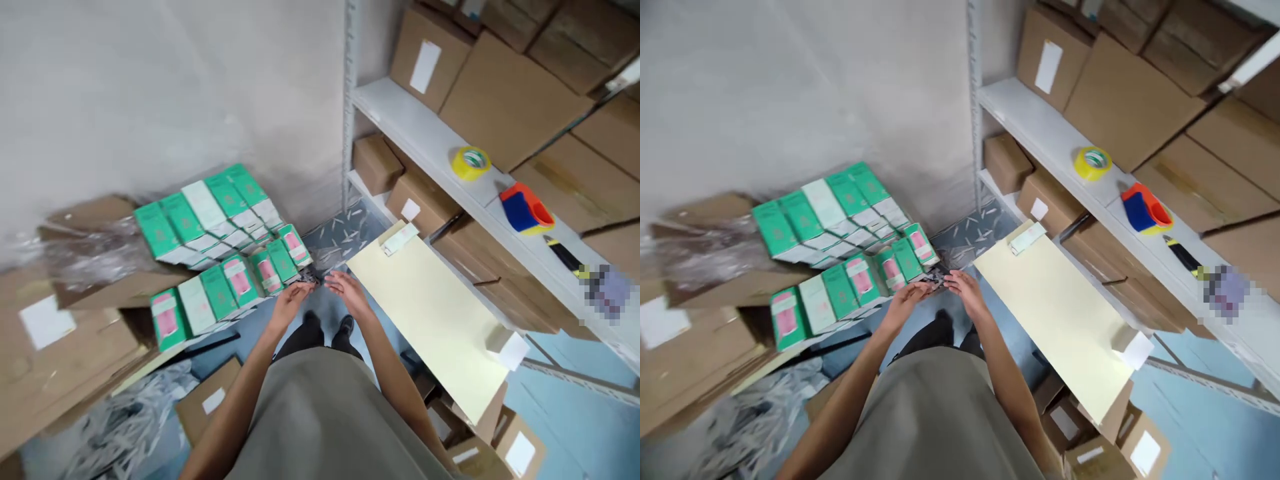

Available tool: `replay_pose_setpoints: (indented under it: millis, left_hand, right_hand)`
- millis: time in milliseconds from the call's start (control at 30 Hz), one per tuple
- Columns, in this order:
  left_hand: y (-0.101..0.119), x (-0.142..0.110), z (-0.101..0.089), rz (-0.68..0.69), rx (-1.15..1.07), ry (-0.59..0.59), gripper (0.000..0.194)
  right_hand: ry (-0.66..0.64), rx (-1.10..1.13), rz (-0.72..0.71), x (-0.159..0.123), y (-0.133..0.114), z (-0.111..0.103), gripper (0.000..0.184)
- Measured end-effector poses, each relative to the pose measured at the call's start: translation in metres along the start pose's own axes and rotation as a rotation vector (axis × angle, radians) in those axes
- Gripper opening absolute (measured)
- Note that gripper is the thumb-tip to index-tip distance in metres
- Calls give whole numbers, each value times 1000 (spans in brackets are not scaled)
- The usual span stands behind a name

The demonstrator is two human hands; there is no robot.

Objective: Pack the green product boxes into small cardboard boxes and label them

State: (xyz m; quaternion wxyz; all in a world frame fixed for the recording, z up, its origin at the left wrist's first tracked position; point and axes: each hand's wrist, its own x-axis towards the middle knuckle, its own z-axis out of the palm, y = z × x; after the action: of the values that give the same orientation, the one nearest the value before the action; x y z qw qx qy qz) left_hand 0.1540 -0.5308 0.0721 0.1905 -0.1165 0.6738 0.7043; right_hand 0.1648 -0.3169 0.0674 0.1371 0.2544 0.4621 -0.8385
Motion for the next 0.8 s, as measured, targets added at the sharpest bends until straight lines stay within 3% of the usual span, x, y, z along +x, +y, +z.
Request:
replay_pose_setpoints:
  millis: [167, 267, 333, 433, 533, 600, 700, 800]
  left_hand:
    - [13, -29, -46, 64, -215, 141, 61]
    - [17, -46, -93, 132, -312, 150, 54]
    - [15, -62, -141, 177, -330, 169, 48]
    - [0, -95, -231, 197, -342, 291, 42]
    - [-28, -131, -320, 149, -437, 523, 39]
    - [-49, -153, -369, 90, -574, 711, 34]
    - [-74, -173, -426, -5, -807, 945, 24]
    - [-89, -177, -464, -50, -929, 1032, 20]
  right_hand:
    - [-158, -146, -5, -16, 36, 76, 47]
    - [-217, -179, -23, -16, 68, 135, 45]
    - [-255, -198, -21, -14, 96, 181, 44]
    - [-383, -289, 33, -11, 149, 255, 44]
    - [-516, -451, 112, -9, 210, 322, 42]
    - [-523, -611, 130, -7, 250, 358, 39]
    - [-462, -833, 115, 1, 297, 402, 40]
    - [-384, -991, 71, 14, 327, 435, 46]
